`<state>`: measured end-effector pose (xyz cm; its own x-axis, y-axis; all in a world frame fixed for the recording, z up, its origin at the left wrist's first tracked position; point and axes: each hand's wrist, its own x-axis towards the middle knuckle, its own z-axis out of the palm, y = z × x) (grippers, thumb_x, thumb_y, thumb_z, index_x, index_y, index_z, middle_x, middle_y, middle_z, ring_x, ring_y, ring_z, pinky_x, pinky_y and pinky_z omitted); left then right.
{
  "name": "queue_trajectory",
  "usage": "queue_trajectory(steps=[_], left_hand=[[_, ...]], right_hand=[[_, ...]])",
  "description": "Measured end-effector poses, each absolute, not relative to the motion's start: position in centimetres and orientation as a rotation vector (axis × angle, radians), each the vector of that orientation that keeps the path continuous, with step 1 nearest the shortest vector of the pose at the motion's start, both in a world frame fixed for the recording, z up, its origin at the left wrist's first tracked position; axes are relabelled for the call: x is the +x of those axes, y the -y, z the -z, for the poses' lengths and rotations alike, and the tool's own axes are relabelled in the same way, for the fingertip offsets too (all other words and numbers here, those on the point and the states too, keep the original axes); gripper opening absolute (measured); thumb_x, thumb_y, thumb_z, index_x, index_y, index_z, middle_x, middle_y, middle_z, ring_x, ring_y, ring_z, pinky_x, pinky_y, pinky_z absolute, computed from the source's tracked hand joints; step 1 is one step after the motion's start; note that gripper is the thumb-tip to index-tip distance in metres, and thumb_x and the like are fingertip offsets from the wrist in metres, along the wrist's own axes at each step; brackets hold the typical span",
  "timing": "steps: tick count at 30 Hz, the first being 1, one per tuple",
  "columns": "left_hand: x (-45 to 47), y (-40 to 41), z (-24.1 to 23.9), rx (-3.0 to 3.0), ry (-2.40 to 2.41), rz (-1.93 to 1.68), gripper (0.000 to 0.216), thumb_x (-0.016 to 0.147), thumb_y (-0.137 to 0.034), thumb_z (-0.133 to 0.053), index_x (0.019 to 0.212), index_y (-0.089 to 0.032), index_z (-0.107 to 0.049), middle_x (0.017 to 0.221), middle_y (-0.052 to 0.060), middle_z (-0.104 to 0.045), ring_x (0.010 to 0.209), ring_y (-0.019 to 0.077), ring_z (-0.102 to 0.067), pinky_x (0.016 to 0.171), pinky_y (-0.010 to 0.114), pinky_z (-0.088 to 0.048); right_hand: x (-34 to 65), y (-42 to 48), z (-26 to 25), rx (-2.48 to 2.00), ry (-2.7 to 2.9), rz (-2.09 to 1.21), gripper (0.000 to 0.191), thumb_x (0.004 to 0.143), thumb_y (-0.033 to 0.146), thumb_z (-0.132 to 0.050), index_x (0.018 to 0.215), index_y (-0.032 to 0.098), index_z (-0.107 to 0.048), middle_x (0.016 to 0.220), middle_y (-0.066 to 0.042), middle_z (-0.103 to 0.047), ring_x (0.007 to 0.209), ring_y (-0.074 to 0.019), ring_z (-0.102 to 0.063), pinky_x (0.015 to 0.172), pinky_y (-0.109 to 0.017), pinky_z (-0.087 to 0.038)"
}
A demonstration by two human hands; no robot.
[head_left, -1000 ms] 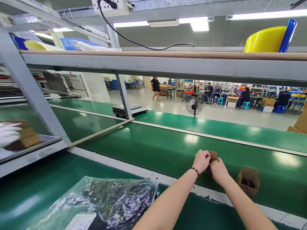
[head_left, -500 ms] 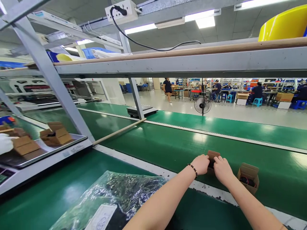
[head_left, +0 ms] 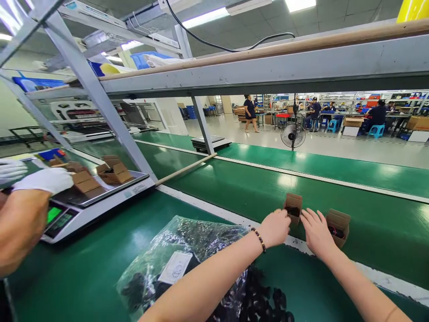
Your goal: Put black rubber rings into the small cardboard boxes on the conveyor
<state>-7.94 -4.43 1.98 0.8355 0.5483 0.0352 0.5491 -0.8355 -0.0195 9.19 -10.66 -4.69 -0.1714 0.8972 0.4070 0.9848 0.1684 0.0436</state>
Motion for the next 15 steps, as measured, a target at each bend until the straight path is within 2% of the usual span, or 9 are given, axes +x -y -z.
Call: queue_trajectory(steps=[2,4,5,7,9,11,13,15], left_hand=[[-9.6,7.2,-1.2,-3.075,0.880,-0.118,0.037,0.081,-0.050,-0.054,0.077,-0.017,-0.067,0.069,0.009,-0.062,0.069,0.0236,-0.059,0.063,0.032,-0.047],[-10.8,9.7,0.1,-3.150,0.937,-0.334,0.044,0.076,-0.059,-0.056,0.071,-0.016,-0.067,0.059,0.008,-0.060,0.063,0.0258,-0.060,0.059,0.034,-0.047],[-11.3,10.8,0.8,-3.160,0.980,-0.385,0.042,0.074,-0.057,-0.060,0.069,-0.016,-0.066,0.060,0.009,-0.061,0.065,0.0284,-0.062,0.061,0.036,-0.047],[-12.0,12.1,1.9,-3.214,1.069,-0.390,0.026,0.069,-0.042,-0.067,0.066,-0.016,-0.064,0.065,0.011,-0.064,0.071,0.0311,-0.063,0.065,0.037,-0.047],[-12.3,12.5,2.5,-3.301,1.119,-0.416,0.005,0.067,-0.022,-0.062,0.065,-0.017,-0.062,0.072,0.010,-0.066,0.073,0.0300,-0.063,0.064,0.035,-0.045],[-12.3,11.9,2.7,-3.316,1.101,-0.513,0.012,0.065,-0.011,-0.051,0.066,-0.018,-0.061,0.077,0.009,-0.067,0.076,0.0289,-0.063,0.064,0.033,-0.043],[-12.1,11.1,2.6,-3.330,1.080,-0.531,0.017,0.064,-0.008,-0.047,0.065,-0.019,-0.060,0.075,0.007,-0.067,0.076,0.0277,-0.062,0.064,0.032,-0.041],[-11.8,10.3,2.2,-3.356,1.094,-0.456,0.017,0.065,-0.009,-0.045,0.063,-0.019,-0.058,0.073,0.005,-0.065,0.075,0.0257,-0.061,0.065,0.031,-0.040]], right_hand=[[9.3,14.6,5.4,-1.684,2.103,0.440,0.034,0.085,0.012,-0.039,0.113,0.017,-0.059,0.126,-0.008,-0.056,0.121,-0.0236,-0.042,0.106,-0.045,-0.021],[10.3,18.9,5.8,-1.607,2.077,0.438,0.026,0.088,0.018,-0.042,0.105,0.023,-0.061,0.117,-0.005,-0.061,0.116,-0.0223,-0.048,0.104,-0.044,-0.027],[11.2,21.0,5.7,-1.599,2.055,0.438,0.023,0.088,0.021,-0.044,0.102,0.025,-0.062,0.113,-0.004,-0.063,0.112,-0.0220,-0.051,0.102,-0.043,-0.031],[13.9,25.3,5.0,-1.656,1.955,0.462,0.019,0.088,0.028,-0.048,0.101,0.027,-0.061,0.104,-0.004,-0.065,0.102,-0.0214,-0.057,0.093,-0.039,-0.039],[17.4,29.5,3.8,-1.806,1.800,0.521,0.019,0.088,0.035,-0.048,0.099,0.028,-0.062,0.096,-0.005,-0.066,0.089,-0.0209,-0.061,0.081,-0.036,-0.045],[21.2,34.0,2.8,-2.037,1.647,0.558,0.021,0.088,0.042,-0.047,0.091,0.028,-0.063,0.087,-0.005,-0.066,0.078,-0.0201,-0.061,0.072,-0.034,-0.046],[24.2,38.7,2.7,-2.292,1.560,0.504,0.023,0.086,0.043,-0.048,0.078,0.028,-0.063,0.075,-0.004,-0.063,0.067,-0.0187,-0.060,0.064,-0.032,-0.046],[25.9,43.0,3.7,-2.497,1.534,0.416,0.022,0.082,0.037,-0.052,0.064,0.027,-0.060,0.065,-0.002,-0.059,0.058,-0.0180,-0.058,0.057,-0.032,-0.044]])
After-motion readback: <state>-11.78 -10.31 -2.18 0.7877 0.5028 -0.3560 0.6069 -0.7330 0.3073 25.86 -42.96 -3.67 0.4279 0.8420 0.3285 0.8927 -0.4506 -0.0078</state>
